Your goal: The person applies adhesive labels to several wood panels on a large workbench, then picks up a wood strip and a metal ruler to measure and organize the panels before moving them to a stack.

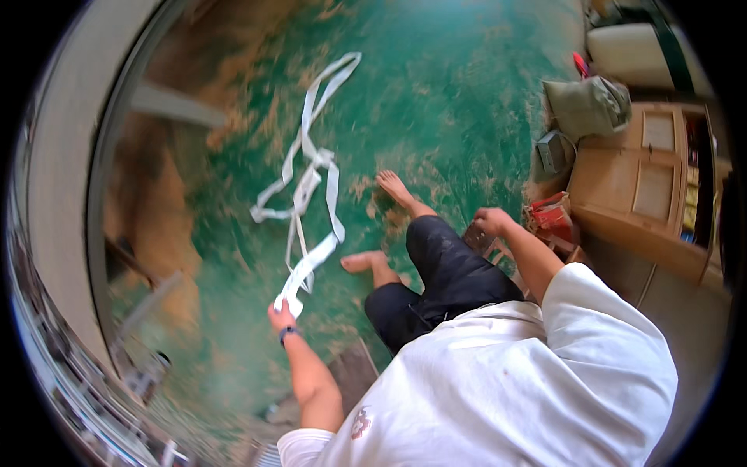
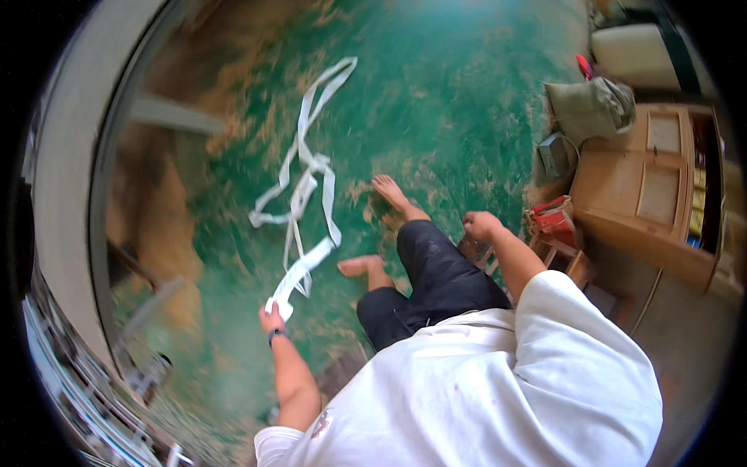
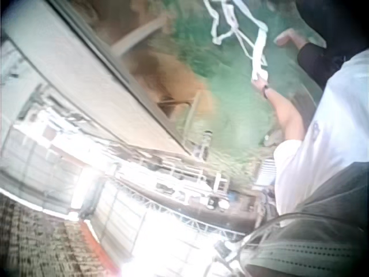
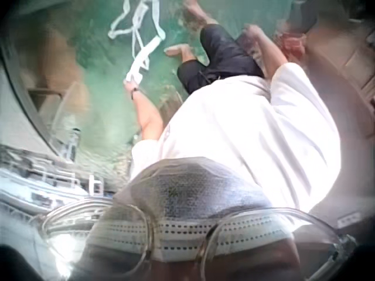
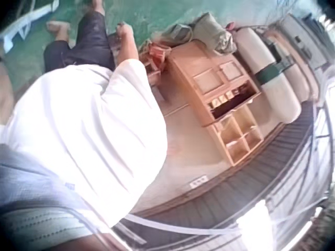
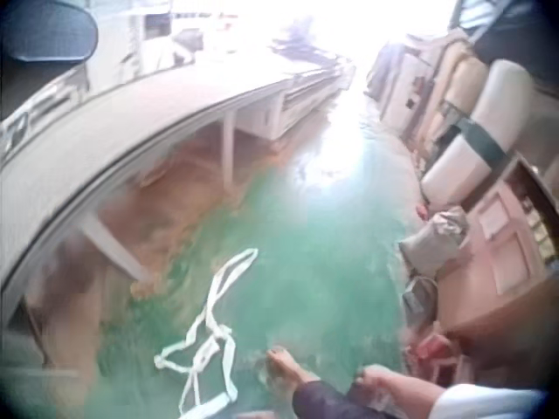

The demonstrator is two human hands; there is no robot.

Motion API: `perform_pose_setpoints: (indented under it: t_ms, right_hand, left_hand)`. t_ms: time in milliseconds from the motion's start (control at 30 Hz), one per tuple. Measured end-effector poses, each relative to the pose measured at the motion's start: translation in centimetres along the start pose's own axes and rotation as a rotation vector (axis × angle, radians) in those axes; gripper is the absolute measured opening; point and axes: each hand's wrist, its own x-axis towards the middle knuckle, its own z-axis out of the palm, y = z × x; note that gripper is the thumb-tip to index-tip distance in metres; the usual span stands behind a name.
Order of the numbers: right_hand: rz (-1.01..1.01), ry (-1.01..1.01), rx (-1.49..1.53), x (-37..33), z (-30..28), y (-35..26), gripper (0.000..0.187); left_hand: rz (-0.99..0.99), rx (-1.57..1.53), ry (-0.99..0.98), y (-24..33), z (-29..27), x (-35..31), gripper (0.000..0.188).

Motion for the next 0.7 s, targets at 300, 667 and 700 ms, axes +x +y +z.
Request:
perform_pose_setpoints:
  t_ms: [300, 667, 700]
  right_hand:
    - [-0.103, 0.079, 0.237, 6.6, -9.5, 4.1, 0.036]
    - [-0.719, -0.154, 0.549, 9.3, -34.9, -6.9, 0.044]
    - [-0.702, -0.294, 0.61, 9.0, -37.0, -7.8, 0.048]
  left_hand:
    - [0.173, -0.122, 0.257, 24.4, -0.4, -4.7, 0.039]
    - [0.341, -0.632, -0.321, 61.6, 32.7, -24.6, 0.034]
    - [0.318, -0.677, -0.36, 64.6, 33.9, -25.7, 0.034]
